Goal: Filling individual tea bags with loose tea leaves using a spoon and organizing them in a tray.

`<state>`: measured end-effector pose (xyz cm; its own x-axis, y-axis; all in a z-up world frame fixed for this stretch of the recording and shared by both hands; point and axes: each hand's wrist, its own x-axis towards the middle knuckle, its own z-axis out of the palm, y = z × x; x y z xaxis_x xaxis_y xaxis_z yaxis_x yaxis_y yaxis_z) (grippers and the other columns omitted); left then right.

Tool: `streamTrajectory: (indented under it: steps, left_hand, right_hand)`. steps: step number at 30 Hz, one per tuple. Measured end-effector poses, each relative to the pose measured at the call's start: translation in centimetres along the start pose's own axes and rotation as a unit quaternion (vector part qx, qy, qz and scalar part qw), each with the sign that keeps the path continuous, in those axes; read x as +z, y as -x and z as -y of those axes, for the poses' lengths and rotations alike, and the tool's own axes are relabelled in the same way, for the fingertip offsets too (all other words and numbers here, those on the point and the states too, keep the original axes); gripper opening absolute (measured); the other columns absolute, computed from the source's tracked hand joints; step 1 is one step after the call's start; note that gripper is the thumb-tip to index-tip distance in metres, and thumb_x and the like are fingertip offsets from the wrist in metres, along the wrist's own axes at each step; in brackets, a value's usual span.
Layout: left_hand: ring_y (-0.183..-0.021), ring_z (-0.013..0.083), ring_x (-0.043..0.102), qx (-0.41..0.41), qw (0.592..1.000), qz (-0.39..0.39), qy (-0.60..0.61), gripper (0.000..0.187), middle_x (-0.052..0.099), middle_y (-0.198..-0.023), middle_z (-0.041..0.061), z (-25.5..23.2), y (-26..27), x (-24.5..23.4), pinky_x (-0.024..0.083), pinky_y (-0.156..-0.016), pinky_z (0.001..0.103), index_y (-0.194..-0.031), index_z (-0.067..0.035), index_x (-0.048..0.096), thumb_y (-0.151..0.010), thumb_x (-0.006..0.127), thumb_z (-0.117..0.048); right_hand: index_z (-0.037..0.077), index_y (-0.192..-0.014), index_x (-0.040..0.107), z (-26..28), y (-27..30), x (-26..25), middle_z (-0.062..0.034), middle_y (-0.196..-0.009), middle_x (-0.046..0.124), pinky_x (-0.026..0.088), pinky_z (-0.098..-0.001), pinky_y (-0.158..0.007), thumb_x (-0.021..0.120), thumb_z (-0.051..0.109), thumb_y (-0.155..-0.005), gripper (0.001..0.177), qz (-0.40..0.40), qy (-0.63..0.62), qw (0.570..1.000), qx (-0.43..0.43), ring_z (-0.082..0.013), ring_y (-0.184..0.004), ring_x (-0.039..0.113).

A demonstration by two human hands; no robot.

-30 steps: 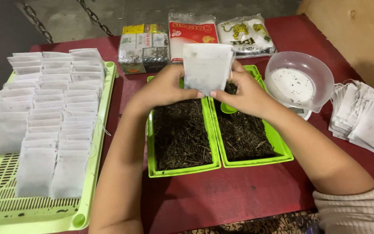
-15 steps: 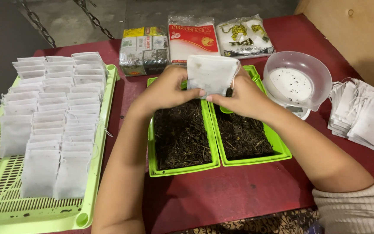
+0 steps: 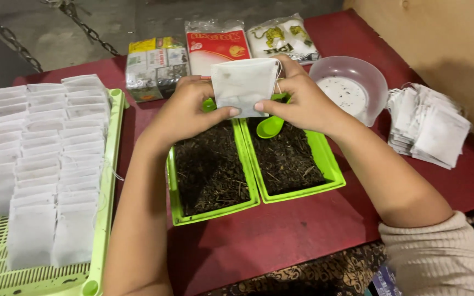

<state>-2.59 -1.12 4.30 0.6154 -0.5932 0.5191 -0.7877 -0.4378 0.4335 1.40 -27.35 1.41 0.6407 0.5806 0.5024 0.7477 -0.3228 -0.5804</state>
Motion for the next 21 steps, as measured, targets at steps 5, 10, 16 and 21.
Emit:
streamTrajectory:
  steps: [5,10,16,21]
  left_hand:
    - [-0.091,0.0168,0.071,-0.087,0.996,0.012,0.031,0.017,0.075,-0.098,0.005,0.7,1.0,-0.9,0.054,-0.093,0.036,-0.104,-0.009,0.073,-0.094,0.073,-0.023]
    - [-0.102,0.0201,0.070,-0.225,0.973,-0.038,0.042,0.017,0.074,-0.107,0.007,3.3,2.6,-1.8,0.056,-0.092,0.035,-0.107,-0.011,0.070,-0.094,0.069,-0.022]
    - [-0.104,0.0252,0.062,-0.152,0.967,-0.187,-0.084,0.017,0.067,-0.110,0.011,11.8,6.5,-0.1,0.048,-0.090,0.036,-0.113,-0.006,0.070,-0.105,0.069,-0.021]
    - [-0.104,0.0247,0.060,-0.175,0.944,-0.273,-0.063,0.015,0.063,-0.111,0.014,14.2,9.0,0.4,0.048,-0.085,0.034,-0.113,0.000,0.067,-0.113,0.062,-0.014]
  right_hand:
    - [0.011,-0.093,0.071,-0.5,1.6,-3.6,-0.0117,-0.146,0.044,0.038,-0.0605,-0.116,0.071,0.030,-0.091,0.019,-0.011,0.054,0.989,0.138,-0.0335,-0.141,0.035]
    - [0.019,-0.097,0.074,-4.6,5.3,-8.8,-0.0112,-0.151,0.042,0.015,-0.0706,-0.116,0.063,0.034,-0.097,0.019,-0.029,0.179,0.948,0.263,-0.0378,-0.144,0.025]
    - [0.015,-0.081,0.076,-13.9,9.2,-12.0,-0.0004,-0.138,0.047,0.013,-0.0425,-0.094,0.063,0.047,-0.096,0.037,0.015,0.255,0.919,0.299,-0.0222,-0.132,0.033]
    - [0.017,-0.092,0.078,-11.6,9.2,-11.4,-0.0066,-0.151,0.043,0.008,-0.0542,-0.113,0.051,0.036,-0.100,0.034,0.052,0.196,0.908,0.365,-0.0319,-0.142,0.027]
